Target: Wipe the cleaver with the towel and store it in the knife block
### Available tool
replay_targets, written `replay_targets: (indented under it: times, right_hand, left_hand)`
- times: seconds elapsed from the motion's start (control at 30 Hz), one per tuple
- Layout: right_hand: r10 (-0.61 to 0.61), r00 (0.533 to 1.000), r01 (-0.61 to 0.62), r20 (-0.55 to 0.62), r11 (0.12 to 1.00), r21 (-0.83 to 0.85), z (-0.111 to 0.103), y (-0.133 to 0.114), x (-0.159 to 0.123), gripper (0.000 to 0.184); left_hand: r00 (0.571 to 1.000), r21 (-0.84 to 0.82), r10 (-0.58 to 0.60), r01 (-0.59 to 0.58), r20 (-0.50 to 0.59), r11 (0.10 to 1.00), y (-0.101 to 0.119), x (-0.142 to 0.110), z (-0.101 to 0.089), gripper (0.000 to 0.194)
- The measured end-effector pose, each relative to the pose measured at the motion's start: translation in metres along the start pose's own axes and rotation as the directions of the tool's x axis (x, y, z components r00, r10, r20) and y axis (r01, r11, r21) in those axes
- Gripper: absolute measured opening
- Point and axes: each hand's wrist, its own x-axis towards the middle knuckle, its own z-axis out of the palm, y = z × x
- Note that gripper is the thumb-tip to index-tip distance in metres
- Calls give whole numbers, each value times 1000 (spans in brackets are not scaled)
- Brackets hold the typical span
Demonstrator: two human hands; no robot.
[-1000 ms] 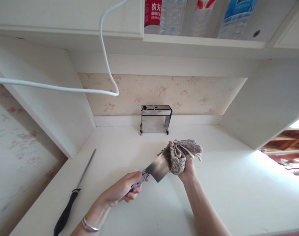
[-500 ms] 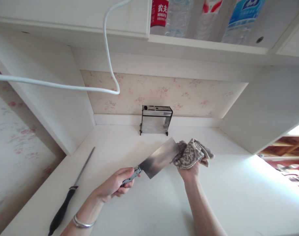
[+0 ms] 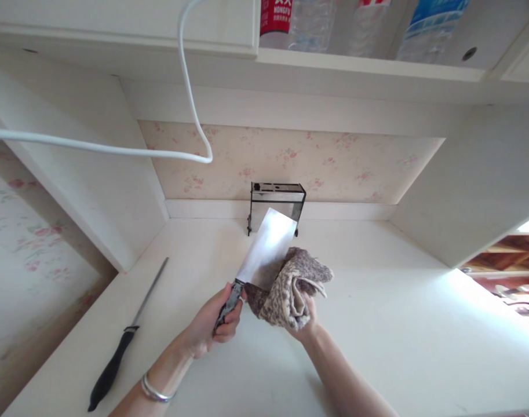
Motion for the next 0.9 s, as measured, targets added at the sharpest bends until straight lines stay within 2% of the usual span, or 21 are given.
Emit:
replay_targets:
  times: [0.07,0.13,0.27,0.4,0.53,0.67,0.8,0.9]
  right_hand:
    - [7,999,-8,-39,999,-42,6,10,-2,20]
    - [-46,996,40,-73,996,-85,12,16,-1,22]
    - [-157,985,145,-75,978,-148,22,19,1,33]
    - [-152,984,141,-93,983,-120,26,17,4,36]
    - [-121,987,109,-108,988,-105,22,12,4,35]
    - [-143,976,131,-163,988,-86,16,-3,5,33]
    - [-212,958,202,-192,977,-70,5,-21,10,25]
    - [-208,960,203,-188,978,-48,-8,-32,15,19]
  left_hand:
    - [997,55,-81,81,-12,995,-8,5,3,47]
    - [992,104,-114,119,-55,987,-15,9,8,52]
    - [992,182,-30,52,-124,982,-25,12,16,50]
    - [992,210,-50,73,-116,975,-25,10,18,44]
    - [990,227,-87,110,-110,968,-17,7,17,42]
    - [984,265,-166,179,-69,948,-5,0,13,43]
    - [951,293,-297,309,-88,905,5,-7,8,46]
    - [931,300,-354,364,-90,882,8,-10,6,46]
